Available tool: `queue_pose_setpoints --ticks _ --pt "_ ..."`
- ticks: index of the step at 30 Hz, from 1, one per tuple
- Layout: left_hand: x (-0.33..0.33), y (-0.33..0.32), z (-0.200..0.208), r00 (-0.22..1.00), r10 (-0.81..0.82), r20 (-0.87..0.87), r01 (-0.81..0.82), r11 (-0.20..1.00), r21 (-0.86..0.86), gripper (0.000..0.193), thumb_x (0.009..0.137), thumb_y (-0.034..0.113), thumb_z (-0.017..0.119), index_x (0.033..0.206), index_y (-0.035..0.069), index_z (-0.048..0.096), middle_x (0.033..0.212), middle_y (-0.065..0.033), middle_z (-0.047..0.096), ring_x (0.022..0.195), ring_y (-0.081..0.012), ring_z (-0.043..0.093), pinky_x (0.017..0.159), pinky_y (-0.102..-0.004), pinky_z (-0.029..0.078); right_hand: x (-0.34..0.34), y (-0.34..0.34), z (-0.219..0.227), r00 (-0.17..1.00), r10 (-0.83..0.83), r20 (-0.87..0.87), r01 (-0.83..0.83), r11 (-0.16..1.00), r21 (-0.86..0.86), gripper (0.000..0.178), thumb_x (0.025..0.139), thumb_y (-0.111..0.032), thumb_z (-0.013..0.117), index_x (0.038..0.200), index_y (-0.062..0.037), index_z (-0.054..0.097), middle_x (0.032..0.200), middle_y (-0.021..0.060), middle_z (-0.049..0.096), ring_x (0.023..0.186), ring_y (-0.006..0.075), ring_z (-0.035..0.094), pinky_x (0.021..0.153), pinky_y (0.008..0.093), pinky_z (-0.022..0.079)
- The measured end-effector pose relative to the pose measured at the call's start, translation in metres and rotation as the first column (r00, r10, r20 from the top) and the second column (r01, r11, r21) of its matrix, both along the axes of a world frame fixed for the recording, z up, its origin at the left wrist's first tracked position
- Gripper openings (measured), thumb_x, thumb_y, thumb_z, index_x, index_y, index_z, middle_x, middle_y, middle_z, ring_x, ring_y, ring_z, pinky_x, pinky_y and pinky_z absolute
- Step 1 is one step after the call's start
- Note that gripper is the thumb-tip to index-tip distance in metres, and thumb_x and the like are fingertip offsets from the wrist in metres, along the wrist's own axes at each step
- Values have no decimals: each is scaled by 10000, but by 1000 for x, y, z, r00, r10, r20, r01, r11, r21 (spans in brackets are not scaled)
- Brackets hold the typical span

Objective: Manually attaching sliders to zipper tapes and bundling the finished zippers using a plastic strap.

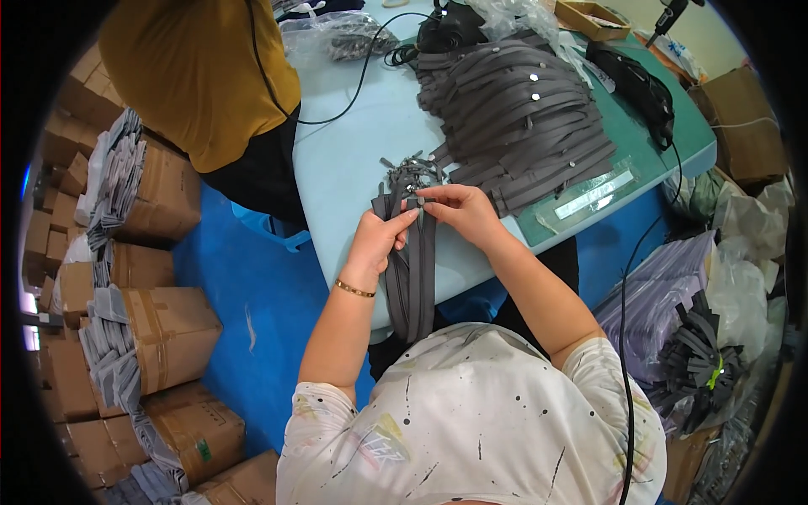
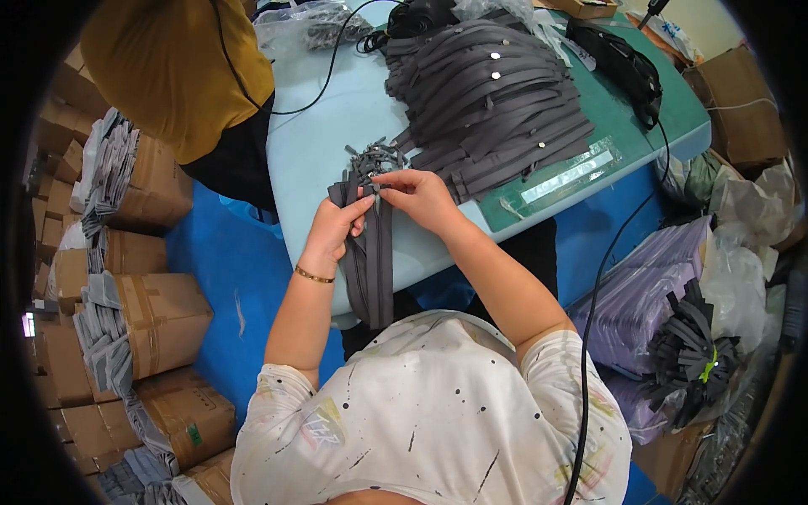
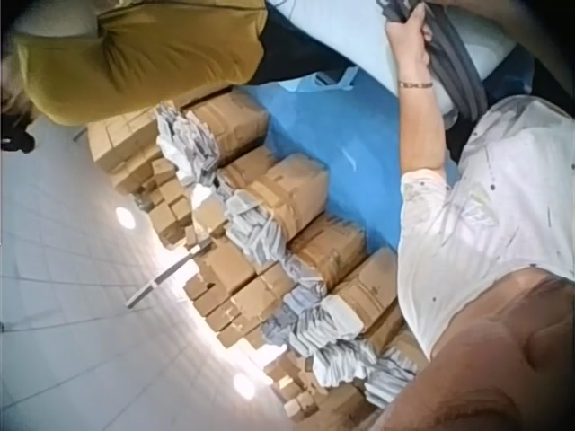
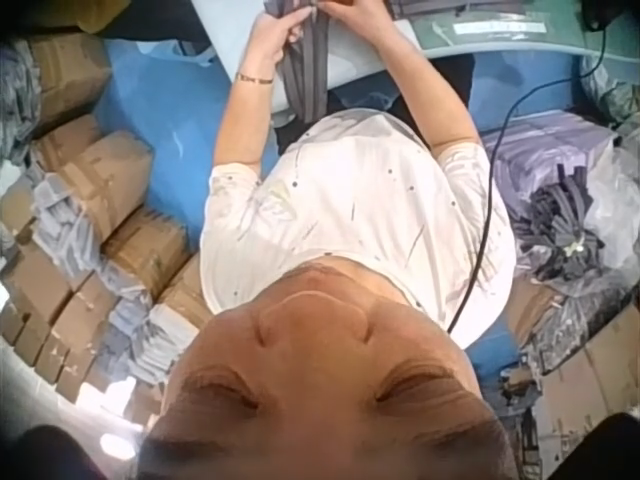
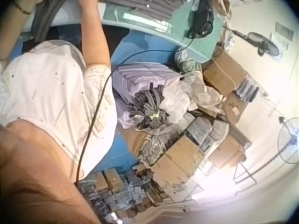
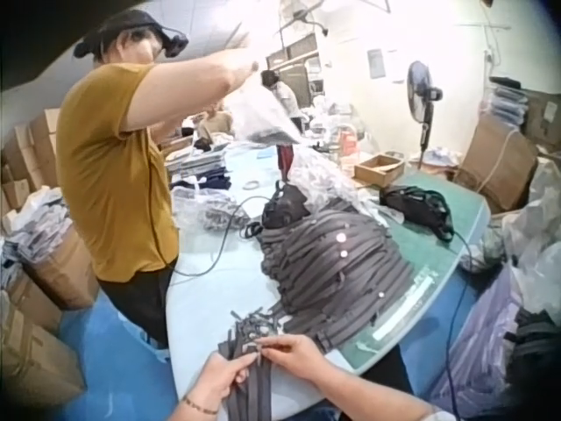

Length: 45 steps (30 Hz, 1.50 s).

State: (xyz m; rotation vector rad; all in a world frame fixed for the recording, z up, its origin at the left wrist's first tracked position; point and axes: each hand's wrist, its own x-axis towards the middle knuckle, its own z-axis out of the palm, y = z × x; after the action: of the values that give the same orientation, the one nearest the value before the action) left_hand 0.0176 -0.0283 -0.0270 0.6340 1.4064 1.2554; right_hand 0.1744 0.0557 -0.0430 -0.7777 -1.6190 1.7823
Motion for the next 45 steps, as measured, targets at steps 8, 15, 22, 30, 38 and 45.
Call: queue_pose_setpoints --ticks 8,15,22,30,38,45 --pt "9 -3 6 989 -49 -136 48 999 -13 202 754 187 732 810 25 625 655 -1 569 501 -63 486 392 -187 337 2 -2 -1 995 18 -99 -22 999 -41 252 825 -58 624 1076 -38 641 933 20 642 857 67 568 767 203 451" --pt "9 -3 7 988 -60 -140 57 998 -23 162 785 175 705 762 49 606 572 27 510 437 -43 429 375 -177 304 3 -1 -1 995 29 -98 -29 1000 7 237 833 -47 610 1068 -37 643 952 24 642 877 77 569 786 213 452" --pt "12 -4 4 991 -6 -131 6 1000 -4 169 792 181 697 749 49 601 570 31 511 425 -38 410 372 -177 299 3 -1 -2 996 39 -79 -37 999 26 229 847 -51 597 1072 -35 636 951 19 634 885 71 554 783 213 443" --pt "13 -5 6 988 -33 -149 30 999 -24 169 785 176 704 751 41 608 600 23 533 442 -43 425 373 -176 295 2 -2 -7 997 15 -81 -13 1000 23 237 840 -36 588 1070 -54 644 917 3 639 826 59 559 751 215 456" --pt "10 0 3 997 -17 -77 14 999 -35 141 769 127 705 774 38 595 557 41 473 418 -37 373 367 -193 250 3 0 -9 1000 12 14 -14 988 157 237 841 -41 601 1075 -49 639 959 24 633 872 72 568 763 215 454" --pt "8 -3 1 999 -7 -48 5 999 -42 121 767 100 693 796 45 590 571 51 469 413 -31 353 366 -194 241 2 -7 -4 1000 -15 20 12 990 141 206 836 -31 607 1034 -54 658 924 21 627 855 71 565 749 215 455"
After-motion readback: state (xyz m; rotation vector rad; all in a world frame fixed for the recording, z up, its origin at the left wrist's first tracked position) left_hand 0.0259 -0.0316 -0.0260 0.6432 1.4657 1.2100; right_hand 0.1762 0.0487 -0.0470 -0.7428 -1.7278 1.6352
